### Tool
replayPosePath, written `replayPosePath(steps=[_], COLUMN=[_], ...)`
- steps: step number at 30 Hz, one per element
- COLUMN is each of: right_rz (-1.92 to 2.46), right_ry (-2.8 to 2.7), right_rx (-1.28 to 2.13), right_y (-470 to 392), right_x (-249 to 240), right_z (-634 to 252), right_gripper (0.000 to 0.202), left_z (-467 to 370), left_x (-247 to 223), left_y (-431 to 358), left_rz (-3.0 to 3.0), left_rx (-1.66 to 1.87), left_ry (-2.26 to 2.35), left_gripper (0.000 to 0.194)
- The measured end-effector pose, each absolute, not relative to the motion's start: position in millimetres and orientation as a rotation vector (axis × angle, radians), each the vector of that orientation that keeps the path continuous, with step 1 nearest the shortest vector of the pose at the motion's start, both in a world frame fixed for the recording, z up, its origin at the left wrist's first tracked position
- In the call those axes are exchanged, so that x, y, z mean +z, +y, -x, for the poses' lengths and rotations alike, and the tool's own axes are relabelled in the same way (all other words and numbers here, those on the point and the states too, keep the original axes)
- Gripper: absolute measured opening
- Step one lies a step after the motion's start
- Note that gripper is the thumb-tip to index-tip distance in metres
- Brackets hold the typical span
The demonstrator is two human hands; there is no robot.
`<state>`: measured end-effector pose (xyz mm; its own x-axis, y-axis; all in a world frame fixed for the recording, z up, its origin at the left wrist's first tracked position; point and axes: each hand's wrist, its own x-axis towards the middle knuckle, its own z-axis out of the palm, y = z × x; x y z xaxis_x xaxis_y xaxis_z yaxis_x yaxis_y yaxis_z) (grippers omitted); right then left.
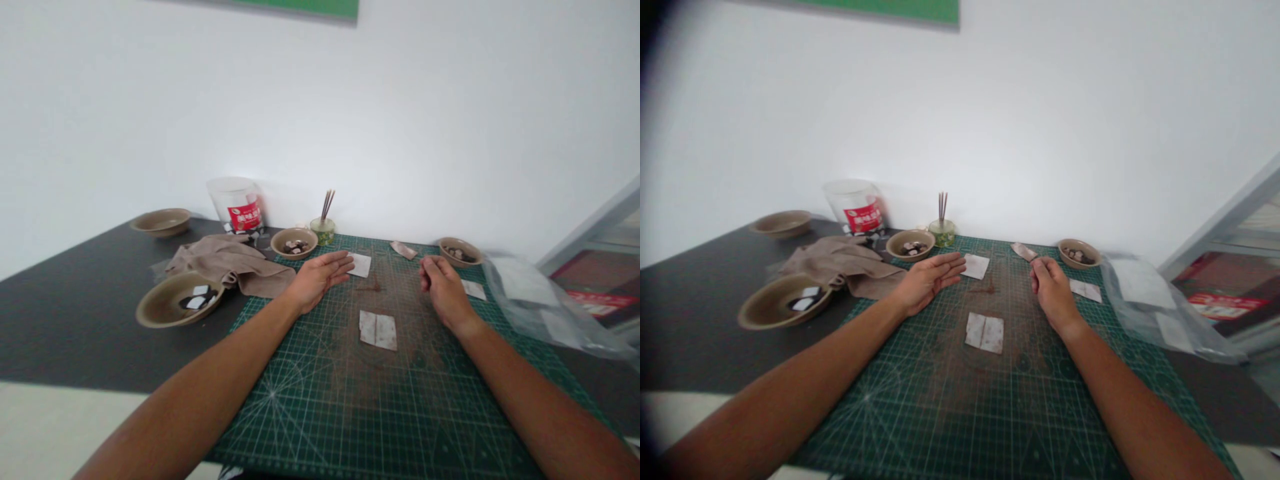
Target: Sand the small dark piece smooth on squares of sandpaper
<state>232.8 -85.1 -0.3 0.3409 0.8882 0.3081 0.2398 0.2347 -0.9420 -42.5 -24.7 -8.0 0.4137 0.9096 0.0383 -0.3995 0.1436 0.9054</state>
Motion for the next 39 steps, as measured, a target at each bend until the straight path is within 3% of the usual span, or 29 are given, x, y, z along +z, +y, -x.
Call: replayPosePath(steps=[11,19,28,39], right_rz=[1.278,1.281,1.151,1.044], right_ry=[-1.114,-1.401,-1.658,-1.705], right_rx=[0.735,0.681,0.650,0.677], right_y=[-83,-97,-123,-134], right_x=[-6,2,3,2], right_z=[-231,-211,-178,-174], right_gripper=[0.043,0.027,0.027,0.017], left_z=[43,31,17,18], left_x=[-7,-5,1,7], left_y=[-25,-38,-71,-76], left_rz=[-0.980,-1.089,-1.119,-1.287], left_rx=[1.045,1.004,0.788,0.840], left_ry=[0.646,0.727,0.413,0.494], left_gripper=[0.032,0.034,0.040,0.021])
